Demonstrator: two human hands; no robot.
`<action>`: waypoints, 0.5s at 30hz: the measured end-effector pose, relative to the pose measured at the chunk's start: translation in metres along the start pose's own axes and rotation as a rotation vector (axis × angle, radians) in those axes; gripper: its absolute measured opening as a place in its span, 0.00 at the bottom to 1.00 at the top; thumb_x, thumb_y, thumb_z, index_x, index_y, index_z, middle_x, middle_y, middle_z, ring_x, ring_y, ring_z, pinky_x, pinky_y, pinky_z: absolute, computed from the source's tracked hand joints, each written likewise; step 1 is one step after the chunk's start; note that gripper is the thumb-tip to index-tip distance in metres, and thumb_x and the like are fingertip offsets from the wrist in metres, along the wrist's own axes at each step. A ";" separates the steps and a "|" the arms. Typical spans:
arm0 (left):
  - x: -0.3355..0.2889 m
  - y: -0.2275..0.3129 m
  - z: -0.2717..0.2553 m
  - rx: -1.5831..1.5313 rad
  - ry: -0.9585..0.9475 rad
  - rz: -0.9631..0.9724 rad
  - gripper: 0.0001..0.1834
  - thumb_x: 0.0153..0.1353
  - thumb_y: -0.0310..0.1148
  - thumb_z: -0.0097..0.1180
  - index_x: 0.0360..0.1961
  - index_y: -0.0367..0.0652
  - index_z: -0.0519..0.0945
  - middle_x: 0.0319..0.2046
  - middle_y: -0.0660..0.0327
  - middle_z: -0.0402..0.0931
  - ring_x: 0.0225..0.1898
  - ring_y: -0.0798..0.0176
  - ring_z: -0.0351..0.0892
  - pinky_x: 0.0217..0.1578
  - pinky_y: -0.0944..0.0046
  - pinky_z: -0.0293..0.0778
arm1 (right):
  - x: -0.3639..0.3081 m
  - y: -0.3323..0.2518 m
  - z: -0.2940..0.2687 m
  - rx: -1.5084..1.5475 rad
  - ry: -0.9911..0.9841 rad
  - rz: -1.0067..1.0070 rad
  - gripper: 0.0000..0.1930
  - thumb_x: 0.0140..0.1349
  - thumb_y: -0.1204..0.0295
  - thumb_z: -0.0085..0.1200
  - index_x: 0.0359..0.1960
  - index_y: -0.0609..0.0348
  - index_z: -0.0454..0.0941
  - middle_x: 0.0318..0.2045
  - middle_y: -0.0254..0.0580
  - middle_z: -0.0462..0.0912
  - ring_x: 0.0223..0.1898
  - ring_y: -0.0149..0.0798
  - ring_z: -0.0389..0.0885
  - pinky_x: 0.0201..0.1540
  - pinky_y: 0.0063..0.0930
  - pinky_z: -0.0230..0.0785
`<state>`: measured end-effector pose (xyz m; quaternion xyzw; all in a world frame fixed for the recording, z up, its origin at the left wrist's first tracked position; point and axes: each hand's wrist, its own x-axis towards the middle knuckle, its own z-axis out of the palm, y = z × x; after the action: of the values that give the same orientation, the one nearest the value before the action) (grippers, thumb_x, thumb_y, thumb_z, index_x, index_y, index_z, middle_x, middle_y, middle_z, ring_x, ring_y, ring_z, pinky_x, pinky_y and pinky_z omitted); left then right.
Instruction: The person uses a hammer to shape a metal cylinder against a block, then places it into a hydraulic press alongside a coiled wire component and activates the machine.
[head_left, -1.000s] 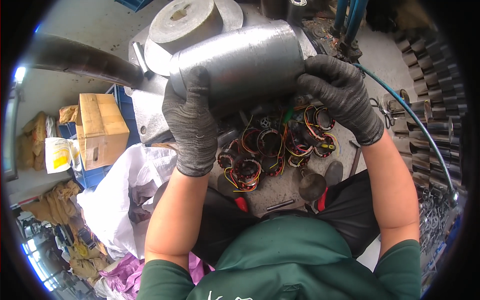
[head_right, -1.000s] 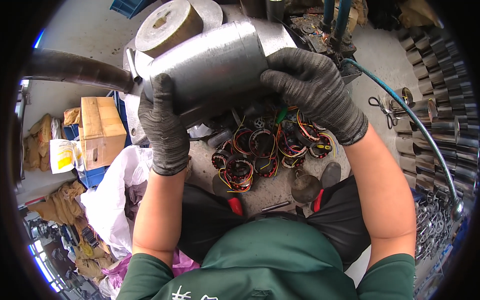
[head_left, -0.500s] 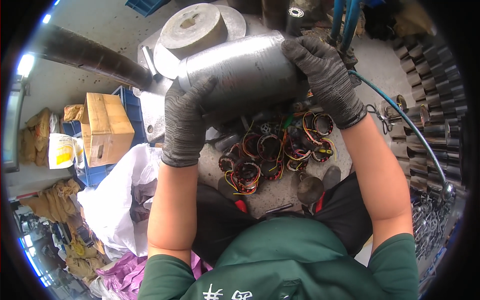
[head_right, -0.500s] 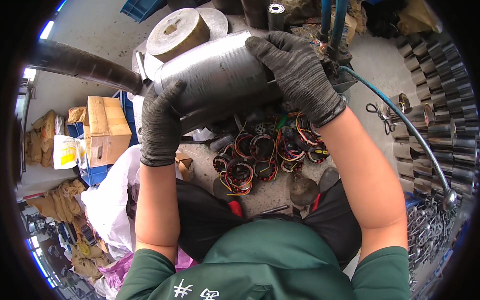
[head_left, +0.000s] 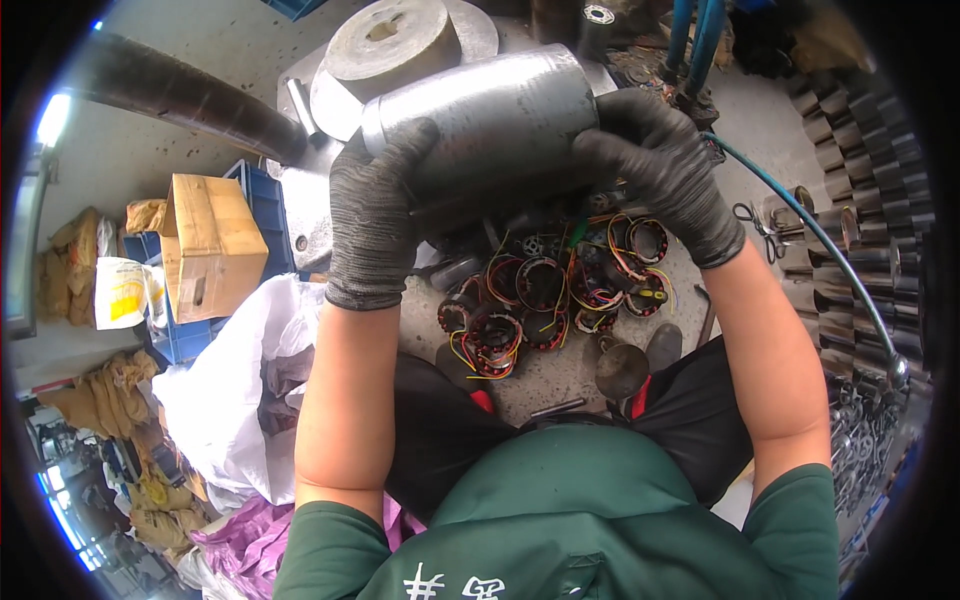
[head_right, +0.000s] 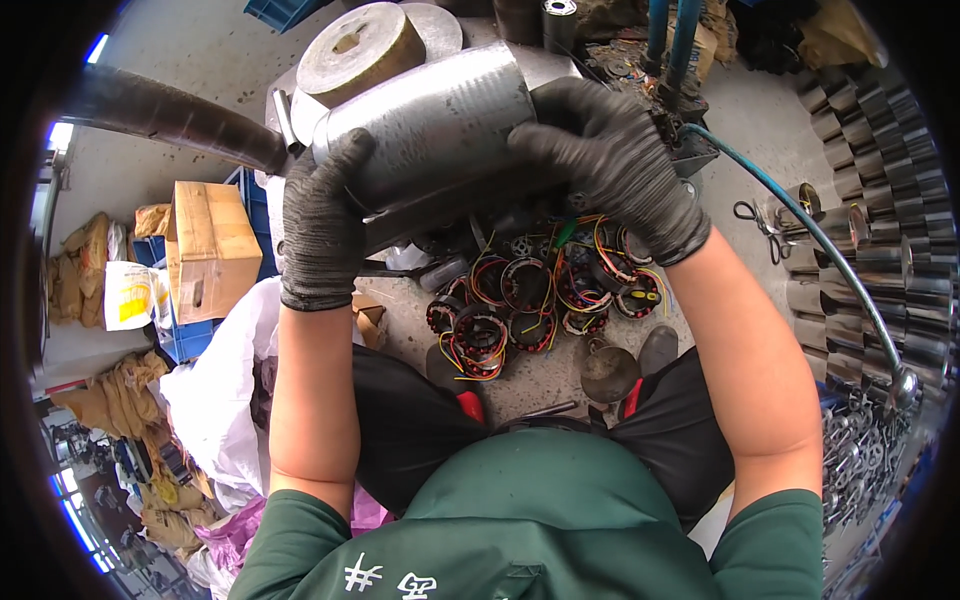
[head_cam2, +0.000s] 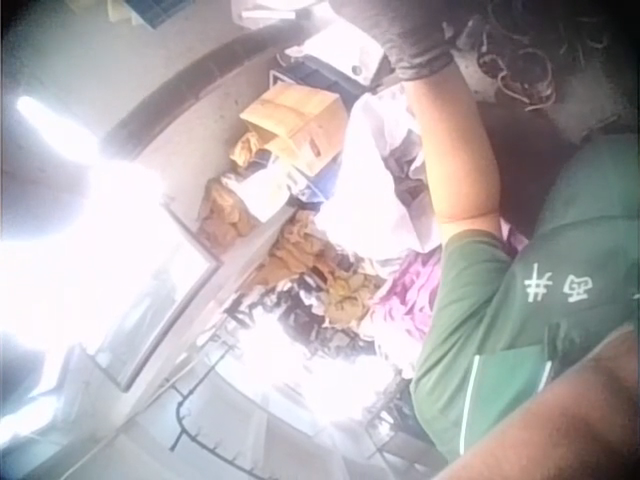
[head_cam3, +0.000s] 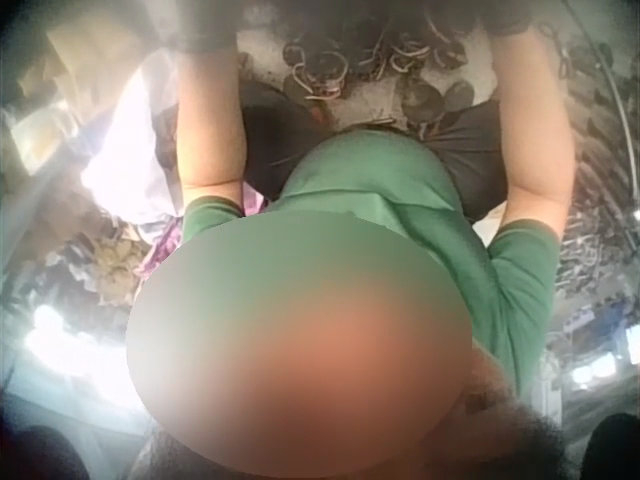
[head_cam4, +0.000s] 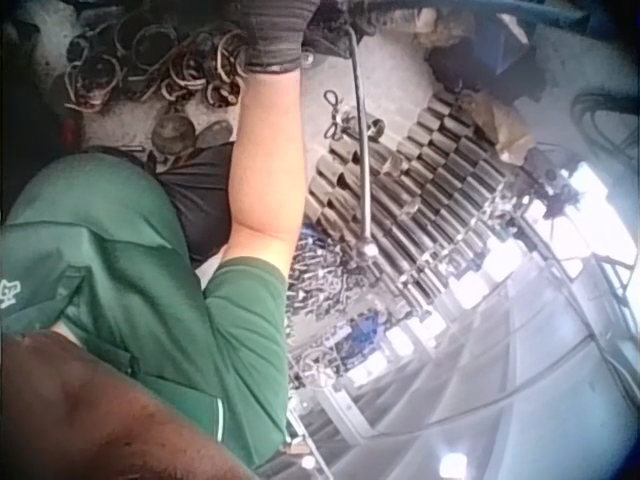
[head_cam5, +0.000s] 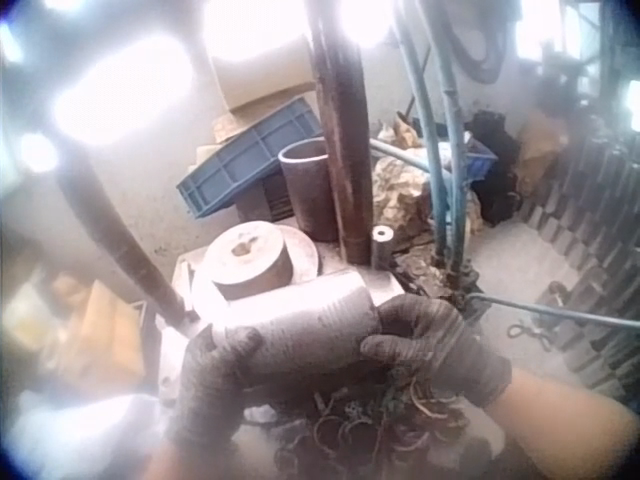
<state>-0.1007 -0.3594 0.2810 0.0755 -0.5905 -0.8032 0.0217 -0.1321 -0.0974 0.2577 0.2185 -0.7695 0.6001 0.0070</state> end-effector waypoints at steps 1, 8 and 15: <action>0.001 0.000 0.000 -0.004 -0.008 -0.026 0.23 0.62 0.32 0.64 0.57 0.36 0.76 0.45 0.51 0.82 0.44 0.52 0.86 0.43 0.55 0.87 | 0.000 0.002 0.004 -0.036 -0.014 -0.052 0.22 0.60 0.60 0.71 0.47 0.67 0.83 0.40 0.41 0.88 0.43 0.31 0.83 0.49 0.31 0.77; 0.011 0.006 -0.006 -0.066 -0.033 -0.179 0.27 0.64 0.37 0.61 0.59 0.31 0.74 0.47 0.46 0.81 0.45 0.49 0.86 0.45 0.54 0.87 | 0.005 -0.009 0.019 0.059 0.044 0.090 0.22 0.59 0.58 0.73 0.43 0.64 0.83 0.34 0.36 0.85 0.38 0.29 0.81 0.46 0.29 0.76; 0.009 0.002 -0.010 -0.055 -0.032 -0.167 0.34 0.62 0.44 0.64 0.62 0.32 0.72 0.50 0.45 0.80 0.49 0.48 0.84 0.44 0.50 0.87 | 0.014 -0.012 -0.002 -0.124 -0.050 0.124 0.22 0.66 0.53 0.65 0.46 0.63 0.87 0.35 0.37 0.89 0.39 0.28 0.84 0.47 0.29 0.78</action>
<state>-0.1077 -0.3710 0.2793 0.1109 -0.5601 -0.8193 -0.0527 -0.1409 -0.1019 0.2732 0.1844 -0.8173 0.5447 -0.0360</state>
